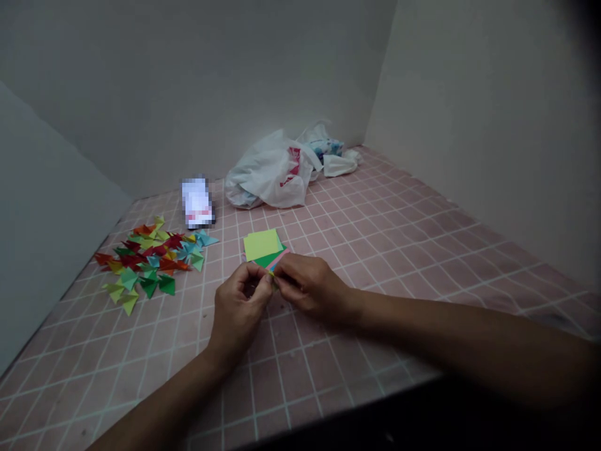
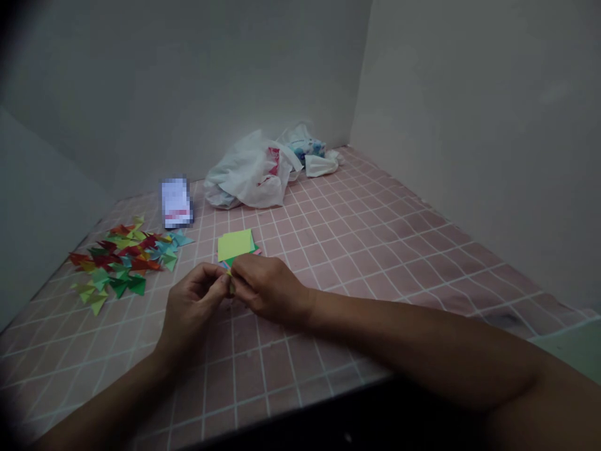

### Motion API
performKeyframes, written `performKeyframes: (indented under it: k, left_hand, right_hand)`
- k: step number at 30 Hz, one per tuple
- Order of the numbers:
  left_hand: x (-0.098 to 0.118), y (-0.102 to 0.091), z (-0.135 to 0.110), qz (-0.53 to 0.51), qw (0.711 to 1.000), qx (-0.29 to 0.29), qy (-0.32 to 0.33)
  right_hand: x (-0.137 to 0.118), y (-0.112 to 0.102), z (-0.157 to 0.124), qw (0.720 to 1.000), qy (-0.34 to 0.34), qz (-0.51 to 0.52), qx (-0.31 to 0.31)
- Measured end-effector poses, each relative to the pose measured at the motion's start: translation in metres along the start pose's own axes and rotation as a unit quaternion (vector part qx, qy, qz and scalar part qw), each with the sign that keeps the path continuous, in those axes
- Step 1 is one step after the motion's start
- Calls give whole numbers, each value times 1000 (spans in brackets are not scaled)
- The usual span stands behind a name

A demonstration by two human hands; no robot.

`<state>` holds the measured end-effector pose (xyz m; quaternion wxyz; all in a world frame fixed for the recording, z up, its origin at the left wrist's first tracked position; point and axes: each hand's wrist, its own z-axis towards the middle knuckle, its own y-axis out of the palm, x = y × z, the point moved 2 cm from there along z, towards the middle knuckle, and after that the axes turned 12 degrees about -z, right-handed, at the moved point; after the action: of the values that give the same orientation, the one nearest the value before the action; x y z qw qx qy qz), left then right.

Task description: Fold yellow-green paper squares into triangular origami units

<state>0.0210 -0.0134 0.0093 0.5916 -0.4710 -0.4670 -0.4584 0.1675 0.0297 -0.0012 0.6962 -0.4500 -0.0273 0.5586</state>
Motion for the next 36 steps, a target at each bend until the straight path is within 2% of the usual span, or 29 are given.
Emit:
performKeyframes:
  k: [6,11,16,22,27,33,36]
  left_hand:
    - [-1,-1,-1,-23,1000,13,-1]
    - [-2,0,-2,-38,999,24,7]
    - [-3,-1,-2,-57,998,23,-12]
    - [-6,-1,0,-141,989,-6,-44]
    - [-11,0,4,-239,968,-12,-77]
    - [-11,-3,6,-230,969,-30,-83]
    - [-12,-4,7,-242,965,-34,-91]
  right_hand:
    - [-1,-1,-1,1000,8,-18,-2]
    - [-1,-1,-2,998,-20,-60,-13]
    - [-2,1,-2,997,-32,-67,-33]
    - [0,-4,0,999,19,28,5]
    - [3,-4,2,995,37,96,0]
    - [5,-4,3,992,45,114,-14]
    - [5,-5,3,986,84,143,-26]
